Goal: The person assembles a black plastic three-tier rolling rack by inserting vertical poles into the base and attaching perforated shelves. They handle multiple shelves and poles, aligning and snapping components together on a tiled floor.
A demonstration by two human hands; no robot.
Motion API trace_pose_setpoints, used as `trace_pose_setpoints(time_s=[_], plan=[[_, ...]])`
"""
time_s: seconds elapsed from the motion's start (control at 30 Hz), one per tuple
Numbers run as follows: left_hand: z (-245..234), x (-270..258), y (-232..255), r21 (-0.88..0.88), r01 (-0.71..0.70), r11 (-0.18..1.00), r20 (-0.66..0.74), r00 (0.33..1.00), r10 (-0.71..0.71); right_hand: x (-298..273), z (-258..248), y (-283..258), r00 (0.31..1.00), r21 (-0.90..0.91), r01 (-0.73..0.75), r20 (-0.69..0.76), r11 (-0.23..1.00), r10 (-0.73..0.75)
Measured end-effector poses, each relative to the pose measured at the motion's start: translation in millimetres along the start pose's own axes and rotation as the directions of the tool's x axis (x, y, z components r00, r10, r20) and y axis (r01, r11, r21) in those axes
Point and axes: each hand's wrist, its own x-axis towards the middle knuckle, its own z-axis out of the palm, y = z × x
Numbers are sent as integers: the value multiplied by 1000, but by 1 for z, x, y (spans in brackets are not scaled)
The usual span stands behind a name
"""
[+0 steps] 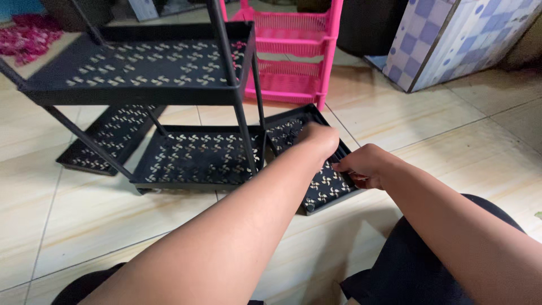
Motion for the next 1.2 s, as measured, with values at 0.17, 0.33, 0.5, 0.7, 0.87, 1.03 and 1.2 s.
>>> trace_pose_setpoints(time_s=[0.17,0.33,0.5,0.7,0.87,1.03,1.2], plan=[[-53,-42,89,226,-367,902,-365,827,427,-34,-8,-22,990,64,140,-37,988,-138],[-105,-73,128,412,-607,679,-657,318,683,-70,-12,-75,924,156,382,-56,911,-378],[-147,-83,120,316,-610,727,-644,426,636,-110,-5,-130,838,161,544,-60,824,-542],[-187,-106,98,355,-382,853,-799,351,489,-170,26,-160,777,117,630,-82,768,-624],[-218,-125,76,377,-150,914,-549,758,351,-209,49,-172,749,186,658,-68,729,-659],[-251,-123,61,355,-176,918,-609,701,370,-226,61,-179,661,142,747,-55,650,-748],[-288,-120,35,507,-323,799,-520,625,582,-237,78,-179,506,78,860,3,504,-863]])
